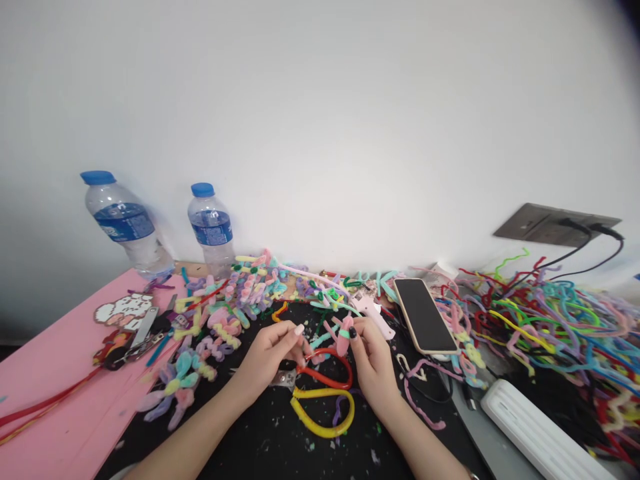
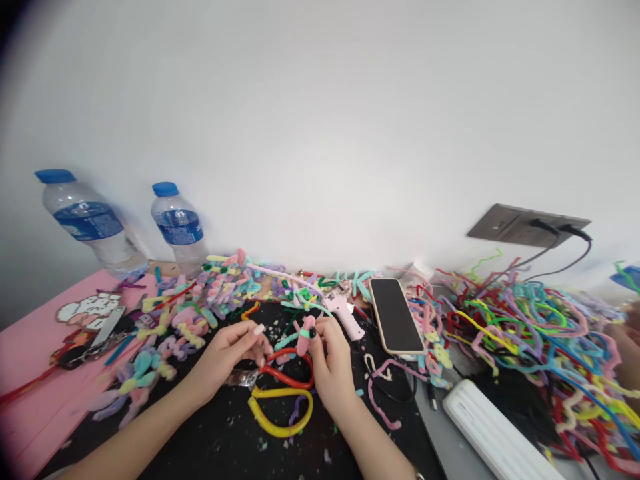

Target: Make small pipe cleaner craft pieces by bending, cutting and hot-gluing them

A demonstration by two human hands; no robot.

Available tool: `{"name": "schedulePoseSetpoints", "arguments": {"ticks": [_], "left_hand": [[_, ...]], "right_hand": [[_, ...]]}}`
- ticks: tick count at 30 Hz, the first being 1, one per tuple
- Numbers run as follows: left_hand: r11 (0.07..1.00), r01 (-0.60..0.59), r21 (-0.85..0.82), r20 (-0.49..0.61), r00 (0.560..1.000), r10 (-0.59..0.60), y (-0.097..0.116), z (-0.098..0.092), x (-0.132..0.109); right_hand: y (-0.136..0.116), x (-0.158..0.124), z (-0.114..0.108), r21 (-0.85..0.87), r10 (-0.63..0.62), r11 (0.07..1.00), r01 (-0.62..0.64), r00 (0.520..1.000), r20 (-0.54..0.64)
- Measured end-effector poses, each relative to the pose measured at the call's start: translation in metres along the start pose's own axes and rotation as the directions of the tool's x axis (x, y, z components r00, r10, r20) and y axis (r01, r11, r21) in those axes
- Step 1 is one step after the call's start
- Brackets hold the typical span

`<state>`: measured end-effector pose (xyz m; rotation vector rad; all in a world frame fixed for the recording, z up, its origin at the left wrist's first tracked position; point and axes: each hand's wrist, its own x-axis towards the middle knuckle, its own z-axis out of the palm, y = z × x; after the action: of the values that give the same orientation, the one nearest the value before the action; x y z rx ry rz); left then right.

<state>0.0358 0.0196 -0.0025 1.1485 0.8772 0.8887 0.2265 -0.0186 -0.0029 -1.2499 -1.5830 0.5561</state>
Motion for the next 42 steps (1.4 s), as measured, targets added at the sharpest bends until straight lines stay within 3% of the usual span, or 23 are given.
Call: {"name": "schedulePoseSetpoints", "arguments": {"ticks": [6,11,16,21,28,32,38,42], "left_hand": [[0.995,0.036,0.097,-0.102,0.994,-0.026,0.001,0.000,0.001],[0.997,-0.037,0.068,-0.095,0.994,0.044,0.000,-0.003,0.001],[0.975,-0.099,0.197,-0.098,0.988,0.120,-0.001,-0.004,0.001],[0.979,-0.070,0.191,-0.055,0.995,0.082,-0.003,-0.002,0.002],[0.948,-0.084,0.305,-0.048,0.993,0.104,-0.003,-0.001,-0.001],[0.950,-0.117,0.290,0.020,0.993,0.116,-0.003,0.001,-0.004],[0.878,-0.233,0.418,0.202,0.966,0.160,0.002,0.007,-0.007],[0.877,-0.245,0.414,0.243,0.958,0.153,0.003,0.008,-0.010]], "right_hand": [[-0.002,0.000,0.001,0.006,0.000,1.000,0.000,1.000,0.005],[-0.002,0.000,0.001,0.006,0.000,1.000,0.000,1.000,-0.003],[-0.003,0.000,0.001,-0.004,-0.024,1.000,0.024,1.000,0.005],[-0.009,0.000,0.001,-0.005,-0.052,0.999,0.052,0.997,0.065],[-0.012,0.000,0.001,0.009,-0.079,0.997,0.078,0.989,0.126],[-0.012,-0.003,0.002,0.020,-0.108,0.994,0.106,0.977,0.183],[-0.014,-0.008,0.003,-0.025,-0.127,0.989,0.143,0.937,0.325],[-0.014,-0.008,0.003,-0.082,-0.126,0.983,0.167,0.921,0.368]]}}
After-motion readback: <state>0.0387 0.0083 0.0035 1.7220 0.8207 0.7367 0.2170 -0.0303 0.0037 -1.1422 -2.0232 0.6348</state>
